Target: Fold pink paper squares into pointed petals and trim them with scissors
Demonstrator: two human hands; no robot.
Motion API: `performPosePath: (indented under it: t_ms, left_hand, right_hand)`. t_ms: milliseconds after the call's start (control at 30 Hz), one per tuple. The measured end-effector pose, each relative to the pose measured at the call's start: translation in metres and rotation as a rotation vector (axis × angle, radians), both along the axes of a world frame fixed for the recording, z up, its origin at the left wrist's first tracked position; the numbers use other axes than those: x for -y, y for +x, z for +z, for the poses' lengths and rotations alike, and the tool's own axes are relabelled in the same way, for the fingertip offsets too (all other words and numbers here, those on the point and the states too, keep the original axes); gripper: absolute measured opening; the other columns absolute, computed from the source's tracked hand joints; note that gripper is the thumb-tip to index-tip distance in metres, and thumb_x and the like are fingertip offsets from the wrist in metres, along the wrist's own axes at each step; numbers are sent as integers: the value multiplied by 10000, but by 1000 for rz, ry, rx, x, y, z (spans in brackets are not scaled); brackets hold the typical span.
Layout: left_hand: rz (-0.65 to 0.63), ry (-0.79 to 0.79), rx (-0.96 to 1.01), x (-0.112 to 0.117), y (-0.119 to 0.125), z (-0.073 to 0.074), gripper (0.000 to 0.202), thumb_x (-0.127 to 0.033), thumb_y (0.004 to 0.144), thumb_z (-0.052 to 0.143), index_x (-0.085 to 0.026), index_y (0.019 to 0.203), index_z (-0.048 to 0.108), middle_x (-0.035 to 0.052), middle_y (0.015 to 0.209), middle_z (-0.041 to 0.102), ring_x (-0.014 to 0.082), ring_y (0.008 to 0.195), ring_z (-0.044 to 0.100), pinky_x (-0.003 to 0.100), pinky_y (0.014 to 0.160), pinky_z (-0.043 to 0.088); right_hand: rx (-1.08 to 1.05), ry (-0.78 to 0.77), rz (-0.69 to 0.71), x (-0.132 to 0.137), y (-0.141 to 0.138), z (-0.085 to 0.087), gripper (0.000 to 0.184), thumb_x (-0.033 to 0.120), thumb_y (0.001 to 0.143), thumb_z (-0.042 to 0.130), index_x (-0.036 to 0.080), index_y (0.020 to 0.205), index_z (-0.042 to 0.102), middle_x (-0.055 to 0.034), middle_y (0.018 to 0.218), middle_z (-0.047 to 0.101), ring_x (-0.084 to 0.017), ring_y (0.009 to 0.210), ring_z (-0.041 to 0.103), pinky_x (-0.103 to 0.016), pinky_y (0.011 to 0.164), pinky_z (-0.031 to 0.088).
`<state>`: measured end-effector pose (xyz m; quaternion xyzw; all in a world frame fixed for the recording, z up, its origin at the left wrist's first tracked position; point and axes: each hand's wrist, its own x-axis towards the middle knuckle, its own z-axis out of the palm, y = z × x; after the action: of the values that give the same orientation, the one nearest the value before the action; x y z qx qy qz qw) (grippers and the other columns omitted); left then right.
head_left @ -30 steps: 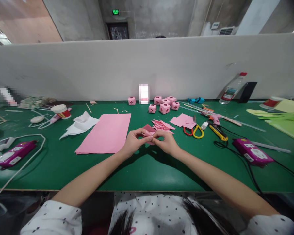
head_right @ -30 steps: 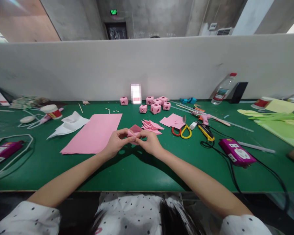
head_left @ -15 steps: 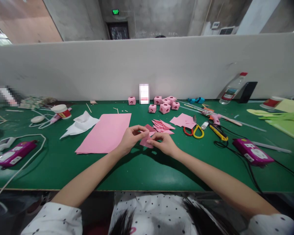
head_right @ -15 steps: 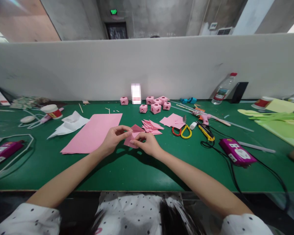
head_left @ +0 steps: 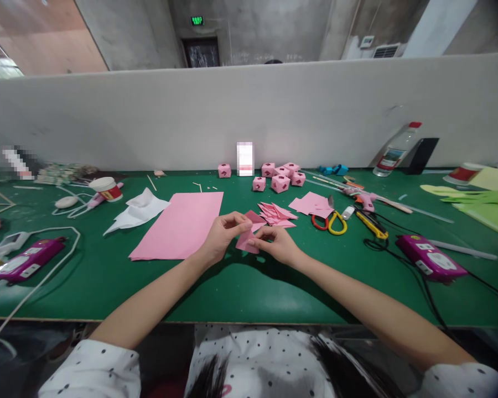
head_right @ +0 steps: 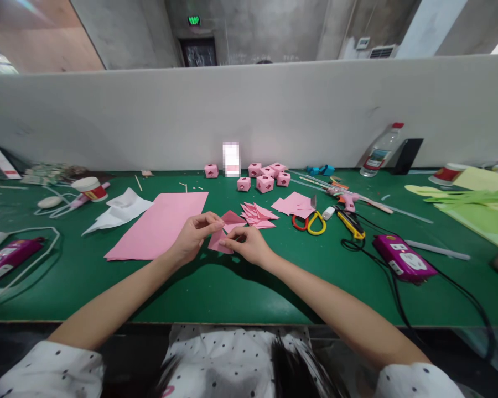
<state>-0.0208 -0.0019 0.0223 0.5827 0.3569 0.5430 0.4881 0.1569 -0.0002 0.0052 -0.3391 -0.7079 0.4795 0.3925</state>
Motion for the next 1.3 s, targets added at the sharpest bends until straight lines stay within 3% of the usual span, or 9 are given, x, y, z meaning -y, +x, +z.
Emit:
performPosePath:
  t_ms: [233, 400, 567, 867, 1300]
  left_hand:
    - [-35, 140, -69, 4, -2, 3, 190, -287, 735, 754, -156, 666, 635, 25, 828, 627, 157, 845, 588, 303, 829, 451]
    - [-90, 108, 8, 4, -2, 2, 174, -246, 731, 763, -154, 656, 636, 22, 832, 625, 146, 835, 582, 296, 818, 451]
    - [-81, 102, 2, 5, -1, 4, 201, -231, 713, 780, -152, 627, 616, 18, 825, 608, 142, 844, 574, 286, 809, 454]
    - [1, 299, -136, 8, 0, 4, 122, -251, 769, 738, -162, 722, 670, 47, 841, 642, 161, 845, 605, 310, 806, 470]
    - [-39, 293, -105, 12, 1, 7, 188, -259, 763, 746, -161, 670, 615, 34, 814, 609, 144, 805, 584, 302, 775, 469]
  right_hand:
    - [-36, -85, 37, -1, -1, -3, 385, 524, 681, 749, 151, 661, 653, 4, 610, 617, -104, 534, 496, -247, 531, 377]
    - [-76, -118, 69, 0, -1, -4, 373, 503, 671, 767, 151, 655, 646, 15, 593, 603, -98, 530, 484, -246, 532, 363]
    - [-52, -114, 57, 0, -1, -3, 394, 523, 656, 769, 151, 644, 639, 13, 587, 605, -98, 525, 478, -247, 527, 359]
    - [-30, -68, 34, -4, 1, -6, 377, 515, 686, 746, 150, 677, 650, 2, 619, 622, -107, 551, 504, -247, 541, 383]
    - [-28, -36, 45, -3, 2, -3, 369, 509, 693, 744, 153, 669, 651, -9, 636, 636, -117, 571, 524, -248, 551, 402]
